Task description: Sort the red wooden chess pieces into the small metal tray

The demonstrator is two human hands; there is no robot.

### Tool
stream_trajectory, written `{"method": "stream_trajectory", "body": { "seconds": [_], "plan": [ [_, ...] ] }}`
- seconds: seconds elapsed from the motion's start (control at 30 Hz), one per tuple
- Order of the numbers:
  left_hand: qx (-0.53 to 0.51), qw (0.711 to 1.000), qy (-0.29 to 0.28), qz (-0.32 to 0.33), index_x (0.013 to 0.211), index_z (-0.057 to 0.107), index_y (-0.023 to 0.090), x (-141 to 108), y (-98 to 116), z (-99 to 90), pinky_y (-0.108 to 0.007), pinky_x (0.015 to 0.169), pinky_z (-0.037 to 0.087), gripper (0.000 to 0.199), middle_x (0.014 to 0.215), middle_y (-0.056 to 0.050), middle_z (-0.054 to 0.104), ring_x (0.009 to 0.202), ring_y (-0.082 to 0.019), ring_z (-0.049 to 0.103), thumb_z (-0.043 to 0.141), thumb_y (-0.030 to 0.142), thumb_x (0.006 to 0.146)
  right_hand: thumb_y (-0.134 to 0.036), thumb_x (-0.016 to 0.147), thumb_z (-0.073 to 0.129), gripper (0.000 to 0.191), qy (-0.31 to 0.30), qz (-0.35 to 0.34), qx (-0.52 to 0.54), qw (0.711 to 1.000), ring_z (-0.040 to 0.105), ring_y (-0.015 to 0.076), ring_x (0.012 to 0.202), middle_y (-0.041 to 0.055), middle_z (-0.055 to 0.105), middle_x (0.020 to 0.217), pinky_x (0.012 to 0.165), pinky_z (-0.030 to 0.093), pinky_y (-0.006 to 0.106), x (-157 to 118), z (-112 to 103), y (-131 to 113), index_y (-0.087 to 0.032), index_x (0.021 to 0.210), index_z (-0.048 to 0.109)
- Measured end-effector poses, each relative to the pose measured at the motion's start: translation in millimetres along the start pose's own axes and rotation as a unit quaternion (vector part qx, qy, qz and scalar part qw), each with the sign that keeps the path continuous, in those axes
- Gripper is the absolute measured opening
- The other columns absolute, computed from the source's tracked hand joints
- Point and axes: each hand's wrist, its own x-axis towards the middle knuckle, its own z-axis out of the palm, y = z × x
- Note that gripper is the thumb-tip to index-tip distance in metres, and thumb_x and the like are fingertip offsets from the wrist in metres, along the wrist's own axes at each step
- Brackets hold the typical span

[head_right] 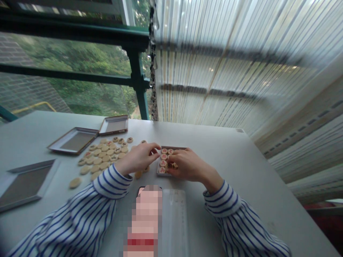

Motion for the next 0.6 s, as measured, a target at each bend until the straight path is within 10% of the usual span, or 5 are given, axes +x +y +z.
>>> {"method": "stream_trajectory", "body": {
  "seconds": [0.6],
  "plan": [
    [0.004, 1.0, 0.002, 0.01, 0.102, 0.06, 0.019, -0.8, -0.1, -0.2, -0.03, 0.066, 0.042, 0.032, 0.089, -0.008, 0.067, 0.079, -0.02, 0.06, 0.044, 0.037, 0.081, -0.031, 0.078, 0.053, 0.016, -0.028, 0.005, -0.008, 1.0, 0.054, 0.0157, 0.076, 0.0031, 0.062, 0.08, 0.063, 0.03, 0.028, -1.2, 4.8, 2.0, -0.019, 0.074, 0.062]
  ]
}}
